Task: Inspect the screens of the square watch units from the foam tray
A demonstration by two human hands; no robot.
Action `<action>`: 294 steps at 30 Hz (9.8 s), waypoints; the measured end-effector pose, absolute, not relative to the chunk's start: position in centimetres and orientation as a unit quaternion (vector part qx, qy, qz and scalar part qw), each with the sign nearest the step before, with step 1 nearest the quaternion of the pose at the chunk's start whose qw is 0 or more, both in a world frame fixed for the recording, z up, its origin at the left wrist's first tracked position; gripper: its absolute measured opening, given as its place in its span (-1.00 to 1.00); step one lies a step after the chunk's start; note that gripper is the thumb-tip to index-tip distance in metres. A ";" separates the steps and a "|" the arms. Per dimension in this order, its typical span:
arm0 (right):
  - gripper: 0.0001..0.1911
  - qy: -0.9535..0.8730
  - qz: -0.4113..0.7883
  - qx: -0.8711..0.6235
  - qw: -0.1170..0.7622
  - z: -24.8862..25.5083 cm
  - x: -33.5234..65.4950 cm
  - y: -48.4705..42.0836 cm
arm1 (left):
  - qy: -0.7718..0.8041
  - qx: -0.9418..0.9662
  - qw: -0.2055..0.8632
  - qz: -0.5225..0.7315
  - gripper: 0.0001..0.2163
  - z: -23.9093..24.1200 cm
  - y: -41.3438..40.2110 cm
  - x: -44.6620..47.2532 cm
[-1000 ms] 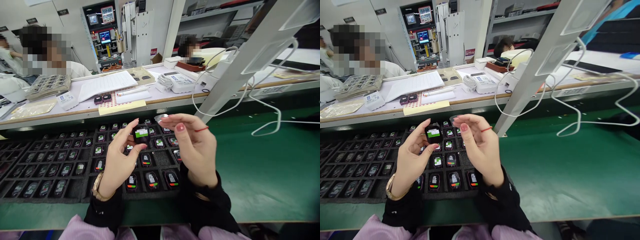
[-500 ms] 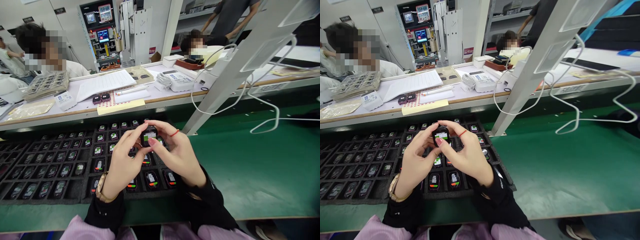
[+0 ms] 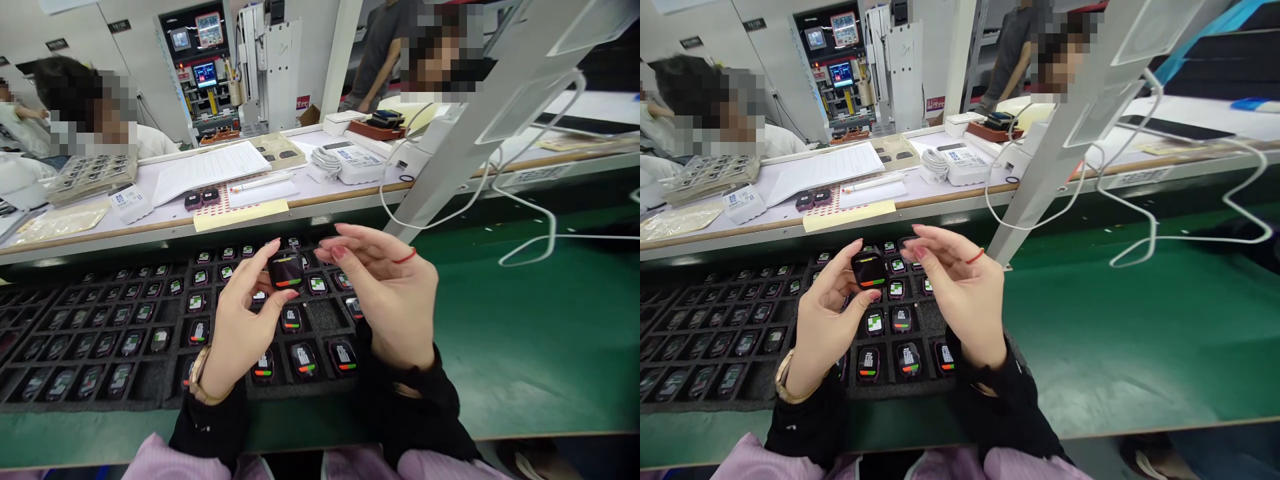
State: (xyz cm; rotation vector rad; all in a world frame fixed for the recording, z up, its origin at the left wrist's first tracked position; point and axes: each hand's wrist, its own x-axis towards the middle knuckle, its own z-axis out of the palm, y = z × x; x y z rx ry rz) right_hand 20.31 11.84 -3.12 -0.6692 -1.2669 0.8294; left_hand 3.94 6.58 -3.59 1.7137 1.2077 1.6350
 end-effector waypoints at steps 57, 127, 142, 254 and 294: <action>-0.70 -0.690 0.347 -0.234 0.591 -2.8 21.2 10.8 | 0.428 0.648 0.167 0.608 -0.51 -0.6 6.7 2.4; -0.72 -0.709 0.342 -0.242 0.567 -3.2 19.9 10.9 | 0.438 0.657 0.194 0.582 -0.42 -3.5 6.4 4.7; -0.70 -0.713 0.349 -0.222 0.567 -3.1 19.8 11.2 | 0.442 0.659 0.193 0.577 -0.43 -3.5 6.6 4.6; -0.71 -0.688 0.357 -0.335 0.536 -3.3 20.3 10.9 | 0.478 0.589 0.085 0.646 -0.49 -3.0 4.9 -2.6; -0.75 -0.690 0.349 -0.363 0.519 -2.8 20.0 10.1 | 0.490 0.577 0.125 0.641 -0.48 -3.3 5.1 -2.6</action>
